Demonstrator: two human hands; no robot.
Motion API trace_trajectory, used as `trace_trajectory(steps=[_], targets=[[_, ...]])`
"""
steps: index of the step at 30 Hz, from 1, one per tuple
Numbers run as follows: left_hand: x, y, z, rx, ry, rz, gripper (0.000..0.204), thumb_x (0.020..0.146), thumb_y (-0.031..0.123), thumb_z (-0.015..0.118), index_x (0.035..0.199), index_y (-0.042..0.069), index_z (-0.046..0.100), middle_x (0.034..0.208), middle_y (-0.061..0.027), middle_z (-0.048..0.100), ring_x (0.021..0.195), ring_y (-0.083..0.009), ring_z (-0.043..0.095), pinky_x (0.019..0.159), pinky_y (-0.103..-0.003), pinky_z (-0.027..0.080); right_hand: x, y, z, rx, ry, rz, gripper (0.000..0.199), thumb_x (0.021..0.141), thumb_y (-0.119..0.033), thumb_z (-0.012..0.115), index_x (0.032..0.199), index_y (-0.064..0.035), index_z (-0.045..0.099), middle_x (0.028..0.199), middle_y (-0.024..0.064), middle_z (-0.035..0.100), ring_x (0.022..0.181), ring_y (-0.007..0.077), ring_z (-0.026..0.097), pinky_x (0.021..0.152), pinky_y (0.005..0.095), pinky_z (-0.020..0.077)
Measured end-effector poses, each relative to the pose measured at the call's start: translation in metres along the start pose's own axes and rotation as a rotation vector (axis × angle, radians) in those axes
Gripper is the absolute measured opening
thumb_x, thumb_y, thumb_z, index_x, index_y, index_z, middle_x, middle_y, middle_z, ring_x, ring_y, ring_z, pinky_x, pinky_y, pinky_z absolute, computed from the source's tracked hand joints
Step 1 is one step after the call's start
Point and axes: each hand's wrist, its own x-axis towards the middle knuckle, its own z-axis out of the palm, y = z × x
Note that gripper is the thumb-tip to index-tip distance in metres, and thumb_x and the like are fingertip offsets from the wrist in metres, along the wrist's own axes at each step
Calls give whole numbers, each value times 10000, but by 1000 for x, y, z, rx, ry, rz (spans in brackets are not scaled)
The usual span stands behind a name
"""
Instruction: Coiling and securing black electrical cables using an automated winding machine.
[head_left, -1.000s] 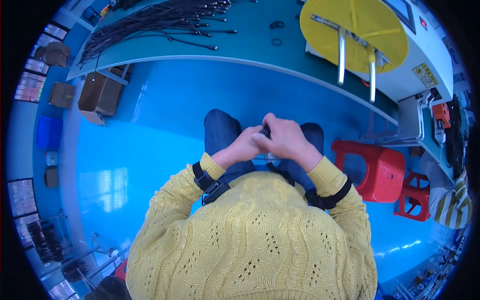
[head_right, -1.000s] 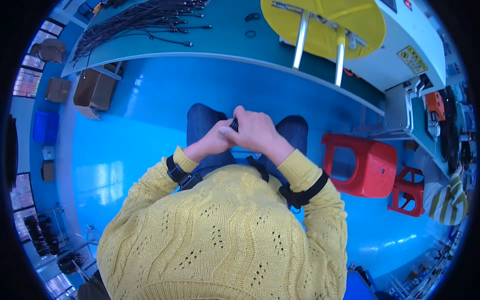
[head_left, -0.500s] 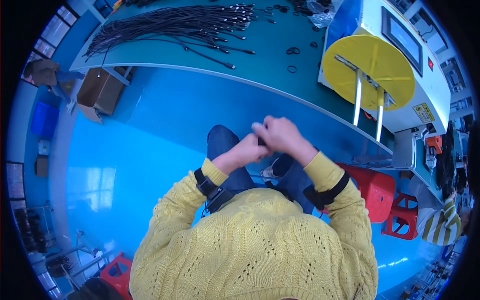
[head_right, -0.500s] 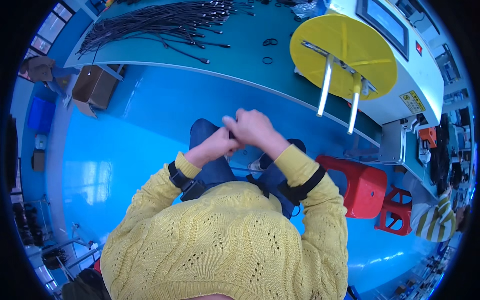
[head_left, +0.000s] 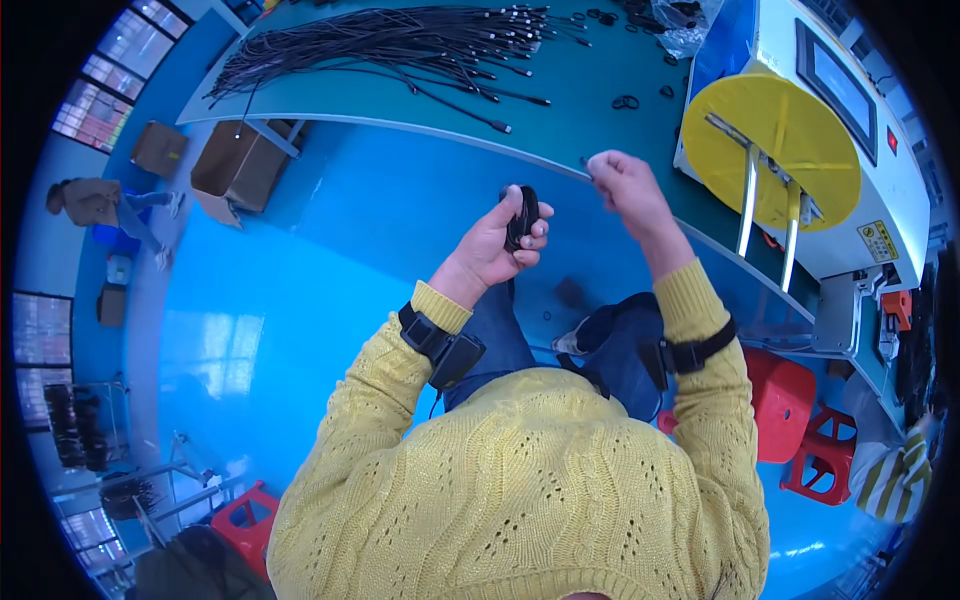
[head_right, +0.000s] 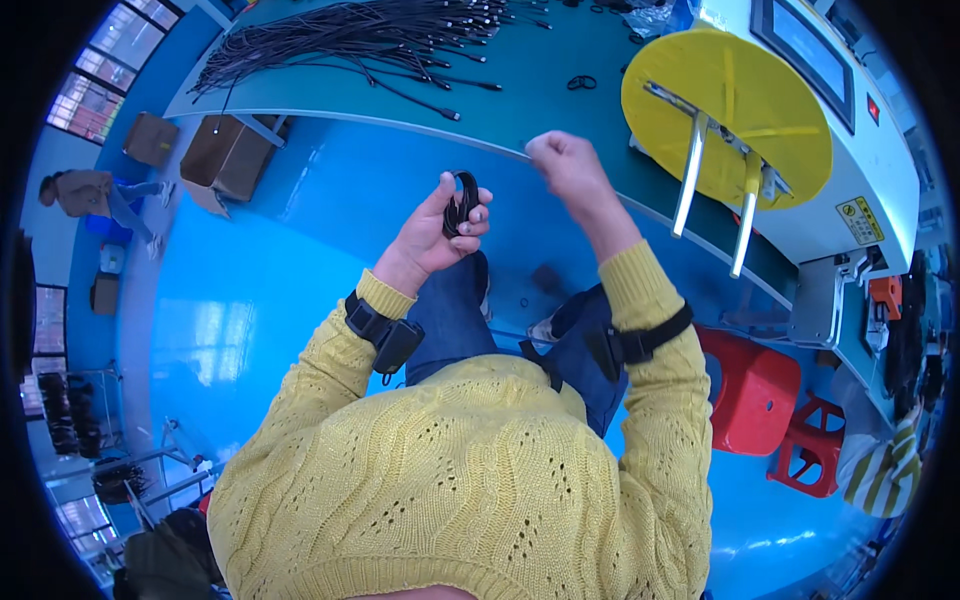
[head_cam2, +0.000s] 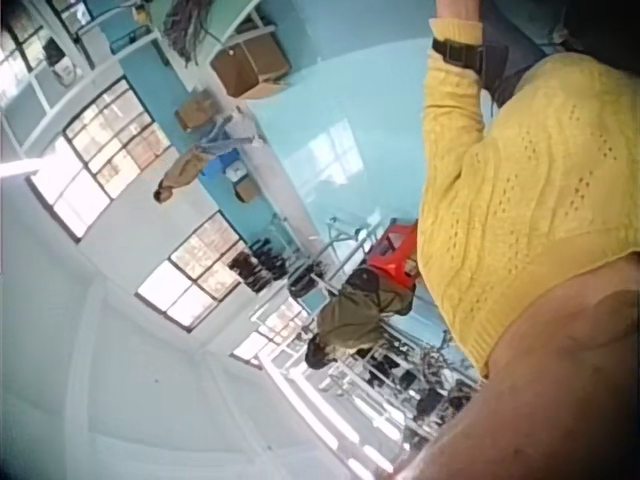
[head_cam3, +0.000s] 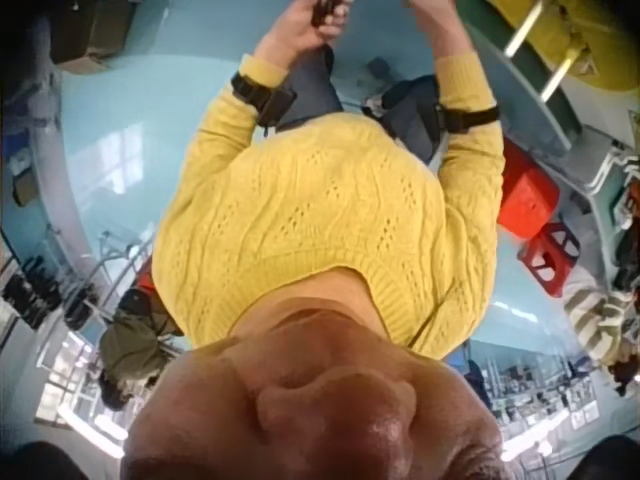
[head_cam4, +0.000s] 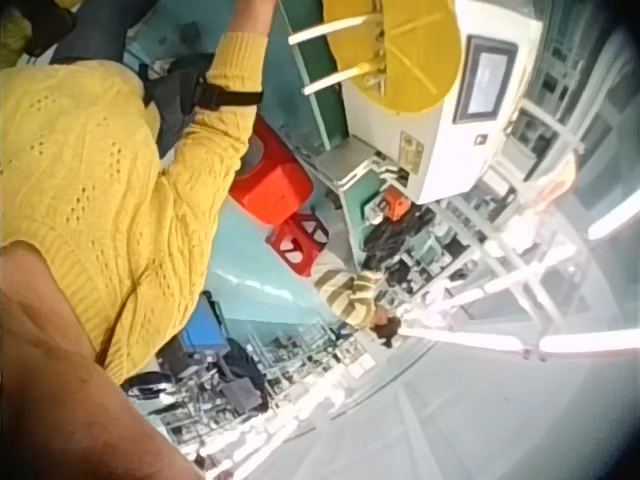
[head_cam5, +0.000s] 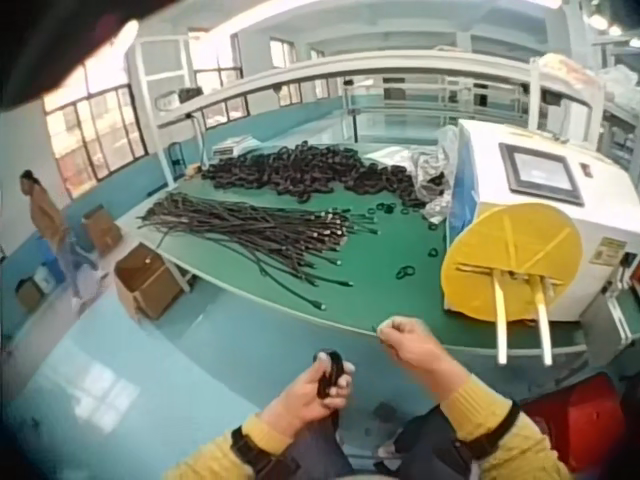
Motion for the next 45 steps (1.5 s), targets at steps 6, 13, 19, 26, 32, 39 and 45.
trace_trajectory(steps=[6,13,19,26,32,39,45], targets=[[4,-39,18,480,157,42,262,853,285,585,908,33,535,692,-11,497,567,-66,431,453,-193,345,-90,-2,20,466,-120,328,154,865,-228,560,803,-88,556,623,-52,435,496,23,338,423,164,244],[6,-71,31,690,276,110,124,821,180,589,814,63,551,648,5,484,533,-61,425,443,-196,339,-142,9,7,518,-91,314,132,881,-186,532,809,-77,553,668,-44,462,545,36,382,449,169,285],[5,-64,28,899,457,206,118,767,177,609,776,67,566,629,16,498,571,-51,450,464,-199,353,-185,17,28,648,-302,314,139,886,-143,488,832,-29,547,685,26,524,557,79,457,453,202,352],[-6,-87,28,1342,250,205,202,734,210,632,770,18,584,644,-64,578,613,-121,517,576,-306,429,-172,24,-1,411,-161,358,302,837,-55,436,1111,21,537,521,30,476,371,96,389,345,219,321],[-15,-82,30,1268,231,313,255,715,248,665,781,14,591,655,-128,595,619,-199,566,579,-335,438,-148,5,-6,174,-169,194,379,812,-57,469,1188,-19,498,593,34,524,402,89,442,357,193,343],[-8,-87,24,1490,257,182,287,687,252,665,783,-7,590,698,-182,599,662,-285,593,608,-373,448,-133,-11,-8,-393,-269,-98,678,640,-225,746,1227,-115,423,879,62,558,666,146,551,576,259,451],[-4,-90,27,1432,145,-12,197,712,162,669,812,4,605,703,-30,596,648,-73,502,554,-277,418,-125,-14,-2,-643,-422,-249,633,587,-304,781,1095,-91,471,892,162,579,755,308,590,662,374,459]])
